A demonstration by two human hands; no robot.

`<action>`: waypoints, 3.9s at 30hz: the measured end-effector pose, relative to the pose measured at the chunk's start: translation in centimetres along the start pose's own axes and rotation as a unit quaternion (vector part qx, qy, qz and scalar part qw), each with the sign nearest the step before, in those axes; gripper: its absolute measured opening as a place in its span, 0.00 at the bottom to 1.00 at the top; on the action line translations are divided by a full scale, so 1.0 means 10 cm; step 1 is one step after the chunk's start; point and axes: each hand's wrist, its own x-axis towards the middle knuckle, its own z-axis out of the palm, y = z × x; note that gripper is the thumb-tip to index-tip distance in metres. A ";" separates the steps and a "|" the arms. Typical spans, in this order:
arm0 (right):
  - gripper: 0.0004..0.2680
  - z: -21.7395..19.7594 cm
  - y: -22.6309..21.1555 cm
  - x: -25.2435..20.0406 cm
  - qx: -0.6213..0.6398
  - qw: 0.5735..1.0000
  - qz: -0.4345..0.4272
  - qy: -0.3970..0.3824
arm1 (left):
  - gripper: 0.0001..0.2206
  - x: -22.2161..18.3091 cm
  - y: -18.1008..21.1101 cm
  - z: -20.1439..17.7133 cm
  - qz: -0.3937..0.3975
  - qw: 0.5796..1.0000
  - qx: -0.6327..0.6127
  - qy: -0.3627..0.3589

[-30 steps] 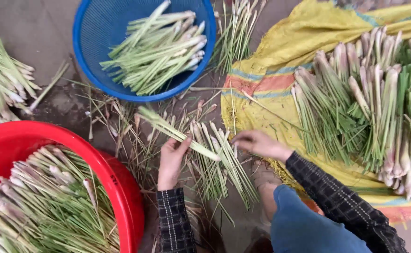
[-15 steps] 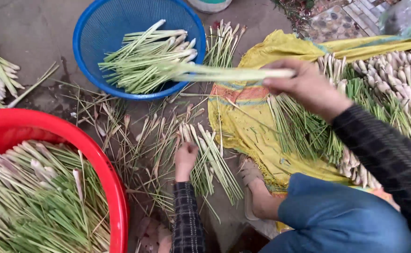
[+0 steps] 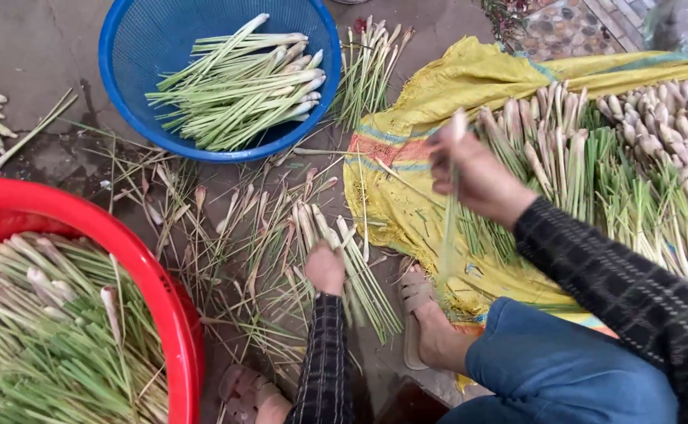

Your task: Sorting and cleaning lemongrass stalks by stripping outer layers and placing them into different containers.

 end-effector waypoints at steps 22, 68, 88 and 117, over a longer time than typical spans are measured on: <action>0.12 -0.34 0.78 0.18 -0.307 0.948 0.064 -0.048 | 0.12 -0.36 1.00 -0.86 0.044 0.688 -0.622 -0.370; 0.15 0.00 3.52 1.21 -0.432 0.887 0.161 -0.009 | 0.21 -0.31 -0.01 -0.05 -0.012 0.992 0.100 -0.081; 0.36 0.24 2.93 0.97 -0.246 0.930 0.258 -0.091 | 0.08 -0.08 -0.01 -0.51 -0.140 0.941 -0.305 0.043; 0.13 -0.23 1.87 0.98 0.034 0.987 0.156 0.025 | 0.28 0.35 -0.10 -0.65 -0.036 0.998 -0.057 0.013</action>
